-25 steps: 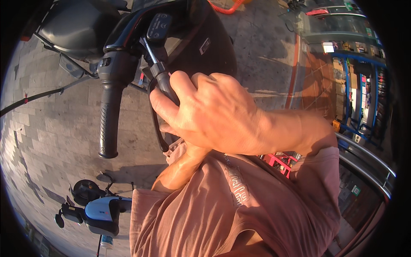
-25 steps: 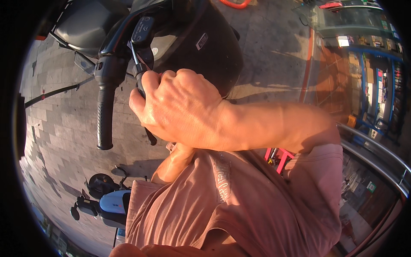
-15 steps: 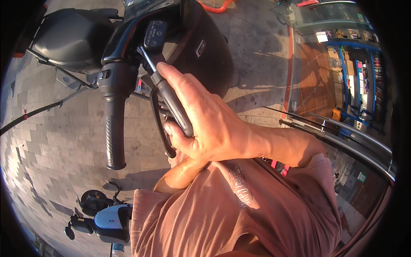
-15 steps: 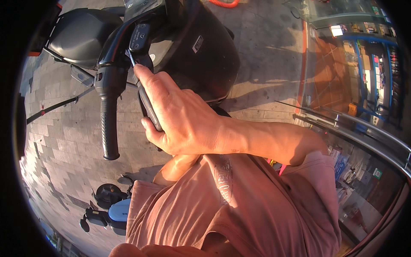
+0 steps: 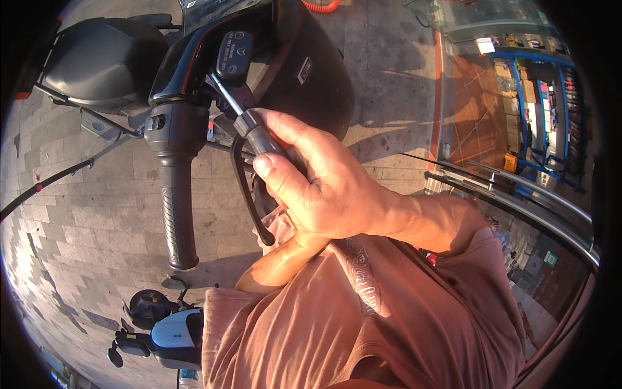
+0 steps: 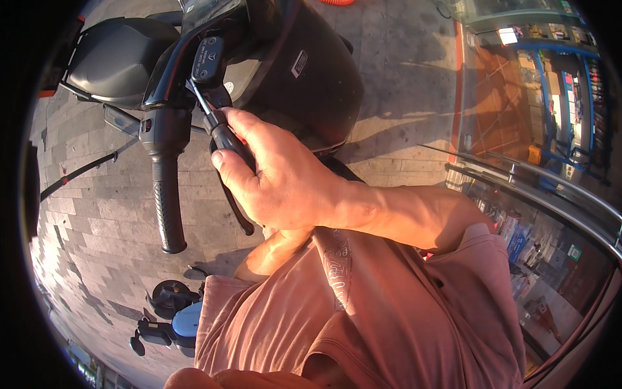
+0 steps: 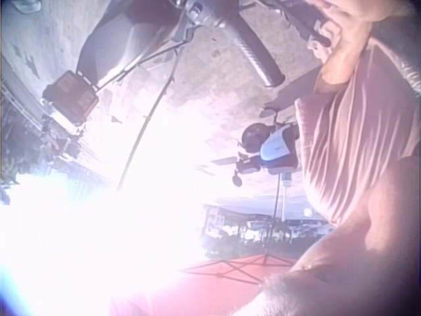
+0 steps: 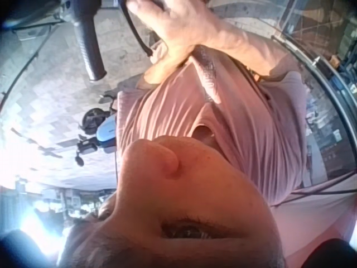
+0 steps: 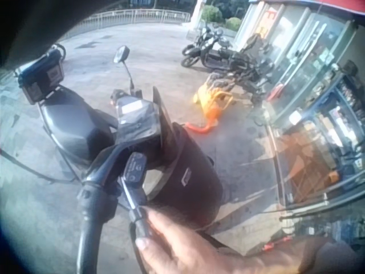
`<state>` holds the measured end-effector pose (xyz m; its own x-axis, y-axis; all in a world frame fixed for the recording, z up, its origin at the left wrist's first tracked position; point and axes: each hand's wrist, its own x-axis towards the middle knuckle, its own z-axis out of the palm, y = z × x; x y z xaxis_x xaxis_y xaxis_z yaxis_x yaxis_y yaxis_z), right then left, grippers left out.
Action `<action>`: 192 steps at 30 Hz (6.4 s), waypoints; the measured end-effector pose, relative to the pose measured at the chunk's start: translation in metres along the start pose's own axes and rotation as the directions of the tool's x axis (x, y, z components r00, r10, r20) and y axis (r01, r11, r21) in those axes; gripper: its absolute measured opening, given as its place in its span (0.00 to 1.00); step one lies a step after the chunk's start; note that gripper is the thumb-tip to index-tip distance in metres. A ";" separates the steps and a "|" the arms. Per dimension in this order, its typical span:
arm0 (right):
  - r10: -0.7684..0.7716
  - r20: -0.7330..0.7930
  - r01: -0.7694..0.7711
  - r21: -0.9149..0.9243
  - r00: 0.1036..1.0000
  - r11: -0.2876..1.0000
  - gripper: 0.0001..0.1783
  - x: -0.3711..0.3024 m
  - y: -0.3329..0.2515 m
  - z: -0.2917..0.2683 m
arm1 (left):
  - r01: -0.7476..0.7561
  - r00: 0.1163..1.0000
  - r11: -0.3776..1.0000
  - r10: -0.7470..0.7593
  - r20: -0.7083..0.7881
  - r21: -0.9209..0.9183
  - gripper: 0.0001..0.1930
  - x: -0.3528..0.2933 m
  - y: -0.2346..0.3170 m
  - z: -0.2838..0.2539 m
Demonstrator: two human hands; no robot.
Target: The person uses a red-handled screwdriver to loosen and tighten screws on the right handlebar assembly of a black scooter. They then switch to a black-handled screwdriver to work on the left handlebar and the instrument cluster area.
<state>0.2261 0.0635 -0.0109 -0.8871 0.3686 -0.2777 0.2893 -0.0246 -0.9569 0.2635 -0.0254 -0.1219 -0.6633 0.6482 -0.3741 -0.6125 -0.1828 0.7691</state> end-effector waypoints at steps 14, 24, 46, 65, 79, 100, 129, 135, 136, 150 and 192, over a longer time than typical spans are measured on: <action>-0.168 -0.017 0.160 -0.211 0.986 0.964 0.29 0.002 0.000 -0.008 | -0.003 1.000 1.000 0.003 -0.010 -0.020 0.32 -0.005 -0.009 -0.001; -0.139 -0.014 0.136 -0.131 0.990 0.982 0.26 0.006 0.002 -0.021 | -0.156 0.984 0.988 0.154 -0.087 -0.010 0.27 -0.015 0.013 0.005; -0.133 0.045 0.125 0.144 0.990 0.982 0.27 0.010 0.032 -0.025 | -0.011 0.971 0.979 0.059 -0.231 0.204 0.23 -0.052 0.138 -0.012; -0.077 -0.006 0.077 0.237 0.997 0.968 0.25 -0.003 0.035 0.001 | -0.088 0.966 0.748 0.226 -0.128 0.658 0.20 -0.046 0.121 -0.048; -0.071 0.016 0.060 0.367 0.997 0.928 0.26 -0.007 0.036 0.010 | -0.156 0.956 0.715 0.283 -0.078 0.682 0.25 -0.046 0.108 -0.061; -0.025 0.020 0.013 0.455 0.999 0.890 0.26 -0.011 0.035 0.015 | -0.107 0.965 0.743 0.239 -0.112 0.661 0.30 -0.048 0.109 -0.056; 0.109 0.098 -0.146 0.721 0.989 0.678 0.27 -0.001 0.030 0.008 | -0.105 0.976 0.723 0.207 -0.069 0.683 0.32 -0.046 0.109 -0.064; -0.107 -0.104 0.137 0.341 0.989 0.930 0.30 0.001 0.048 0.021 | -0.158 0.957 0.726 0.279 -0.076 0.670 0.30 -0.043 0.104 -0.061; -0.190 -0.163 0.221 0.200 0.968 0.955 0.31 0.002 0.051 0.023 | -0.165 0.954 0.733 0.288 -0.081 0.660 0.30 -0.043 0.103 -0.061; 0.088 0.088 -0.125 0.664 0.992 0.737 0.25 -0.001 0.037 0.012 | -0.116 0.973 0.772 0.216 -0.086 0.625 0.34 -0.047 0.106 -0.062; -0.023 -0.045 0.045 0.577 0.999 0.815 0.11 0.007 0.062 0.020 | -0.125 0.964 0.749 0.248 -0.101 0.650 0.31 -0.046 0.104 -0.065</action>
<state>0.2308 0.0455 -0.0742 -0.8764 0.4106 -0.2515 -0.0115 -0.5399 -0.8416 0.2018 -0.1221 -0.0584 -0.8342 0.5048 -0.2219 -0.0965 0.2626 0.9601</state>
